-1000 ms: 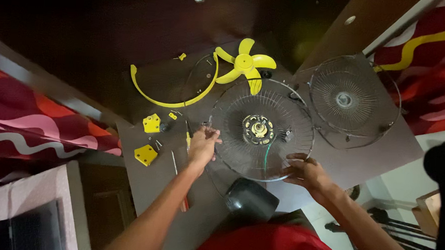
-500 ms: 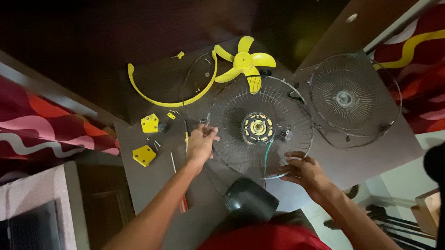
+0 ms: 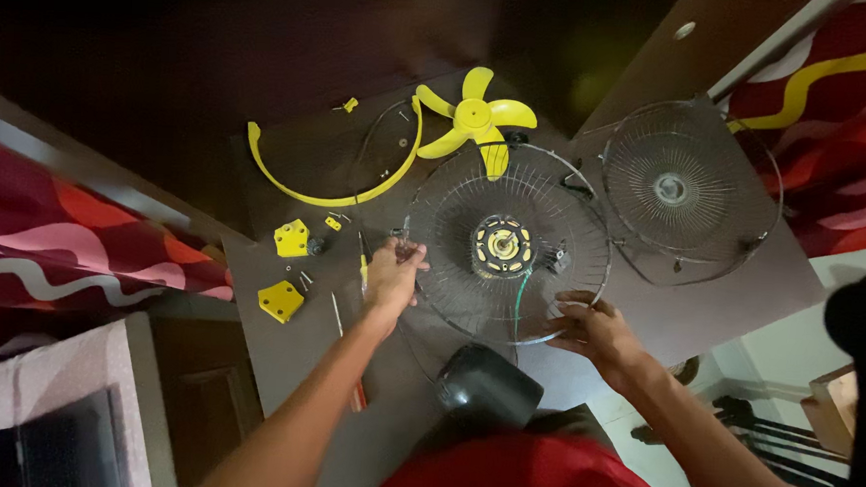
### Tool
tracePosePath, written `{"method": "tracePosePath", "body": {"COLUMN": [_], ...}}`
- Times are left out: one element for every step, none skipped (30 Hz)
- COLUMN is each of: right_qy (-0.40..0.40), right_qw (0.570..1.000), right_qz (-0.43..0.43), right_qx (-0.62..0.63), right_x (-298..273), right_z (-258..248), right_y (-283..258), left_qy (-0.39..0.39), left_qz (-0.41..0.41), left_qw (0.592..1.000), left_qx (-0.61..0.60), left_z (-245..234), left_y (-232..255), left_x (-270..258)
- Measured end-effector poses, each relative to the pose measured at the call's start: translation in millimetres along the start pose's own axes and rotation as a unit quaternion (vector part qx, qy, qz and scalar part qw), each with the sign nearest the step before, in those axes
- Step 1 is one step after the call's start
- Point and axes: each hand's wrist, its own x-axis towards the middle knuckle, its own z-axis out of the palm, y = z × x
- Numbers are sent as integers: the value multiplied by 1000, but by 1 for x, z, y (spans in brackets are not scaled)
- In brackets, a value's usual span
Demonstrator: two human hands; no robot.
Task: The person assembles an electric fan on a table. They use a screwdriver to tighten screws on the fan motor, then place the front wire cage over the motor and secure it with additional screws. The yellow fan blade and other parts remain on the table.
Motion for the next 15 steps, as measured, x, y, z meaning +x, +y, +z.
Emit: {"method": "tracePosePath", "body": {"right_qy": [-6, -13, -19, -24, -29, -33, -29, -26, -23, -24, -26, -27, -18, -9, 0], "right_qw": [1000, 1000, 1000, 999, 999, 999, 999, 999, 999, 999, 999, 999, 999, 999, 1000], "right_qz": [-4, -7, -11, -11, -11, -11, -10, -8, -7, -12, -16, -21, -17, -12, -8], "right_qx": [7, 13, 19, 23, 27, 32, 30, 27, 24, 28, 33, 38, 34, 29, 25], "right_x": [0, 0, 0, 0, 0, 0, 0, 0, 0, -1, -1, -1, 0, 1, 2], "right_z": [-1, -1, -2, -2, -2, -3, -2, -2, -2, -1, -1, -1, -1, 0, 0], "right_y": [2, 3, 4, 4, 5, 6, 6, 7, 7, 7, 7, 7, 7, 7, 6], "left_qy": [2, 6, 9, 10, 12, 13, 9, 5, 1, 2, 3, 4, 0, -2, -5], "left_qz": [-8, -15, -23, -21, -19, -17, -8, 1, 9, 11, 13, 14, 10, 7, 3], "left_qw": [1000, 1000, 1000, 1000, 1000, 1000, 1000, 1000, 1000, 1000, 1000, 1000, 1000, 1000, 1000], "left_qx": [4, 7, 10, 10, 11, 12, 10, 9, 7, 1, -6, -12, -12, -11, -11], "left_z": [0, 0, 0, -1, -1, -1, -1, -1, -1, -1, -1, -1, -1, -1, -2], "left_y": [0, 0, -1, -2, -3, -4, -5, -6, -7, -8, -9, -9, -9, -8, -8], "left_x": [-1, -1, -1, -1, 0, 1, 2, 4, 5, 5, 5, 5, 4, 3, 2]}}
